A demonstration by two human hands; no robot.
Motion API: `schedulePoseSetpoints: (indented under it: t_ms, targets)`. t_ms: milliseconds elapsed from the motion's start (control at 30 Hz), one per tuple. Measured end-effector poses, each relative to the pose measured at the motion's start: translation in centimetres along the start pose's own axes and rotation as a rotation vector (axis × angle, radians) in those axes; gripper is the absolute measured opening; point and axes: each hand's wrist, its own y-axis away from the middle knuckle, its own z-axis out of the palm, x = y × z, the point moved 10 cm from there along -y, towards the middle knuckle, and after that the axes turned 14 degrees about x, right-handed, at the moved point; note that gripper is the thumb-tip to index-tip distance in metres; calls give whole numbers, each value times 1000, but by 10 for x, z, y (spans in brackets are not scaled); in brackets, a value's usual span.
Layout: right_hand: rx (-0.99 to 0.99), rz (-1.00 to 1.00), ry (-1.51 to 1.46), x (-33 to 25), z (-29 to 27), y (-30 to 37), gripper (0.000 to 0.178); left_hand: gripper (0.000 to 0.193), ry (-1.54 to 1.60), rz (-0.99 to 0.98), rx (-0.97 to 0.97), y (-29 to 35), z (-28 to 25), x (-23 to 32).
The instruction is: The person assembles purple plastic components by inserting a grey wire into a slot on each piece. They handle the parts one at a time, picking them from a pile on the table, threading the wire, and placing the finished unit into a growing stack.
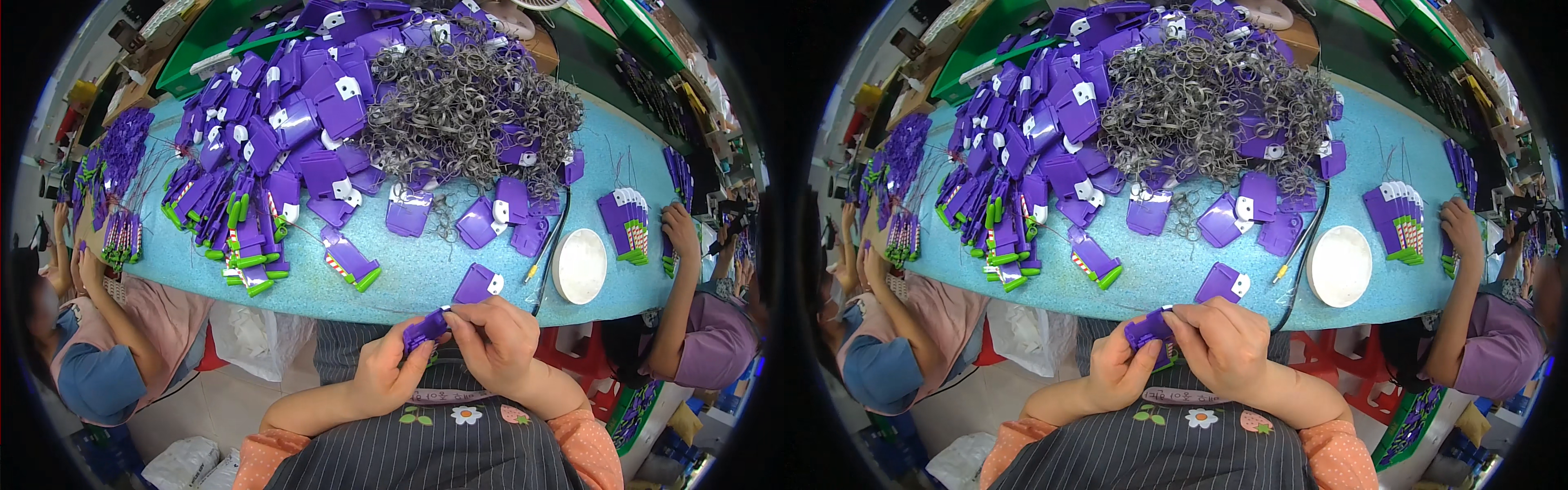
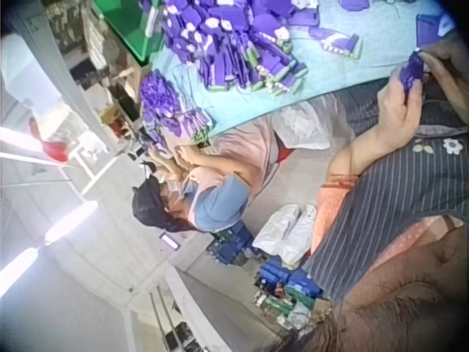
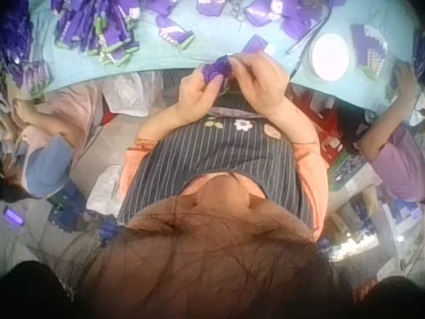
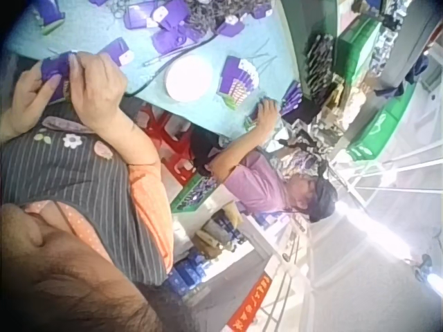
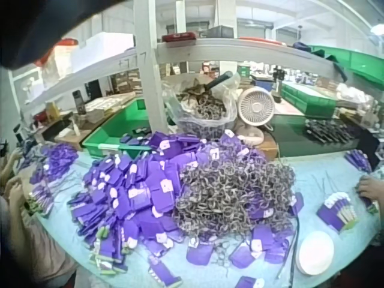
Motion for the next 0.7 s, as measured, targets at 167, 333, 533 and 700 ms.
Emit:
schedulePoseSetpoints:
  t_ms: [167, 333, 533, 700]
  targets:
    - [-191, 333, -191, 24, 14, 7, 10, 26, -170, 202, -92, -6, 9, 15]
    - [-372, 664, -455, 68, 39, -3, 11, 30, 29, -192, -500, 6, 28, -5]
    - [110, 839, -438, 86, 13, -6, 14, 33, 797, -750, -130, 5, 8, -35]
    - [-325, 495, -420, 30, 40, 27, 21, 32, 656, -500, 36, 4, -4, -33]
